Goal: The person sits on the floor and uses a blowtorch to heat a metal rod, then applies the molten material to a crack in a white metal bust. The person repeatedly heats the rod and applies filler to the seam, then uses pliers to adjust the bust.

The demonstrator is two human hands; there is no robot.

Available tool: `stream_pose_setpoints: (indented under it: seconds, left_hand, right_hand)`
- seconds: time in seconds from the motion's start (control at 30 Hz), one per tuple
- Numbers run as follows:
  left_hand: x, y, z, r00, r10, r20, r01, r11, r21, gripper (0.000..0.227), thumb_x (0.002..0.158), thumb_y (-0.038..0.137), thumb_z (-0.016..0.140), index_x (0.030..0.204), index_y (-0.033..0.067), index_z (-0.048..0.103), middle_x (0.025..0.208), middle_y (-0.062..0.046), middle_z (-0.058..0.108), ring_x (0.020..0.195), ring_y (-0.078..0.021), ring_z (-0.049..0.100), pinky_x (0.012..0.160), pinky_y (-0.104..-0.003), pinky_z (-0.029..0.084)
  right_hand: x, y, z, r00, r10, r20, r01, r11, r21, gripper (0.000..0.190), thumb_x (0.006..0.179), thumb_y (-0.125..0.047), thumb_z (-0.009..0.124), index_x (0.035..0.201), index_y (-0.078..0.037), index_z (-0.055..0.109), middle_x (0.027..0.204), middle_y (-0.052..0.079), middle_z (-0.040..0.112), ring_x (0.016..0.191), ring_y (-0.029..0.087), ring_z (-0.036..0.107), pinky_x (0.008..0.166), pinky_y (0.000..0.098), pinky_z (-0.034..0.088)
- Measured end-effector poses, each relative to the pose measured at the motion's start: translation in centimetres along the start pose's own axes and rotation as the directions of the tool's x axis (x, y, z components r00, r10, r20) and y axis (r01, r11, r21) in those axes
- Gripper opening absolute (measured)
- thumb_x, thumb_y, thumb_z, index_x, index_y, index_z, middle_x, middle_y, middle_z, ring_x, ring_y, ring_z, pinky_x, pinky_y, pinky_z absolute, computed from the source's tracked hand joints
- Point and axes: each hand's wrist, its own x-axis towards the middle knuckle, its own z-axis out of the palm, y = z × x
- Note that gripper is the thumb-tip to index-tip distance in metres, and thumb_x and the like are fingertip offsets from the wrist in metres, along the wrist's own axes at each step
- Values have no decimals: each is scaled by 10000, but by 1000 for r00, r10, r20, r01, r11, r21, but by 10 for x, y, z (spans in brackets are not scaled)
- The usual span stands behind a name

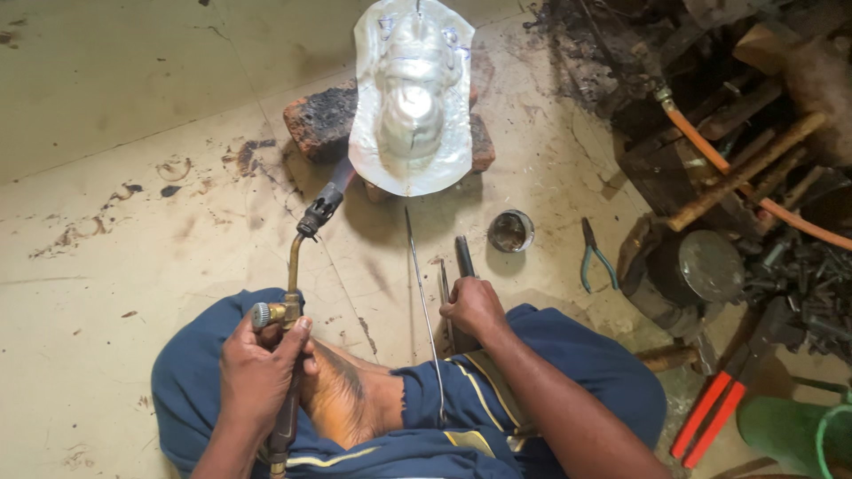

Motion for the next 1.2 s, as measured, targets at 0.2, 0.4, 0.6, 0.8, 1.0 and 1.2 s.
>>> stream_pose_setpoints:
  seconds: [0.2, 0.4, 0.6, 0.8, 1.0, 1.2]
  left_hand:
    - [-3, 0, 1, 996, -67, -56, 70, 995, 66, 125, 918, 98, 707, 995, 25, 641, 720, -66, 660, 530, -125, 606, 469, -269, 460]
    - [-2, 0, 0, 1000, -12, -25, 14, 999, 50, 135, 914, 109, 715, 971, 11, 641, 716, -60, 666, 525, -121, 607, 475, -261, 488]
    - [0, 0, 3, 997, -33, -74, 42, 992, 119, 143, 915, 99, 716, 976, -15, 655, 712, -71, 678, 526, -128, 614, 478, -270, 483]
    - [12, -16, 1, 997, 15, -74, -19, 999, -47, 179, 879, 35, 721, 1039, -25, 666, 705, -93, 680, 508, -140, 612, 468, -271, 490]
    - [40, -73, -13, 993, -44, -110, 36, 997, -67, 215, 835, -5, 741, 1038, -62, 698, 656, -143, 693, 461, -177, 606, 427, -313, 480]
    - [94, -156, -42, 869, 484, 101, -474, 874, -110, 206, 815, 8, 781, 1009, -7, 714, 653, -101, 716, 546, -116, 652, 512, -268, 543]
  right_hand:
    - [17, 54, -21, 982, 187, -38, -178, 970, 165, 328, 816, -326, 802, 990, -50, 765, 950, 202, 771, 898, 313, 766, 847, 415, 582]
    - [57, 200, -99, 903, 171, -395, -293, 917, -272, 481, 800, -417, 842, 972, 24, 758, 1003, 266, 729, 971, 412, 707, 885, 470, 562]
    - [86, 257, -73, 840, 212, -500, -346, 918, -191, 462, 805, -377, 801, 990, 46, 774, 1081, 318, 709, 1013, 441, 702, 899, 469, 573]
    - [101, 253, -89, 760, 528, -380, -529, 841, 111, 434, 782, -332, 760, 1034, 21, 763, 1050, 294, 716, 1014, 464, 705, 854, 511, 572]
    - [111, 168, -156, 892, 191, -411, -1, 908, 420, 337, 959, -332, 656, 978, 0, 713, 917, 157, 694, 787, 289, 739, 671, 414, 562]
    - [214, 60, -224, 939, -45, -340, 148, 948, 283, 365, 981, -380, 642, 981, -22, 714, 850, 120, 757, 740, 197, 762, 698, 376, 583]
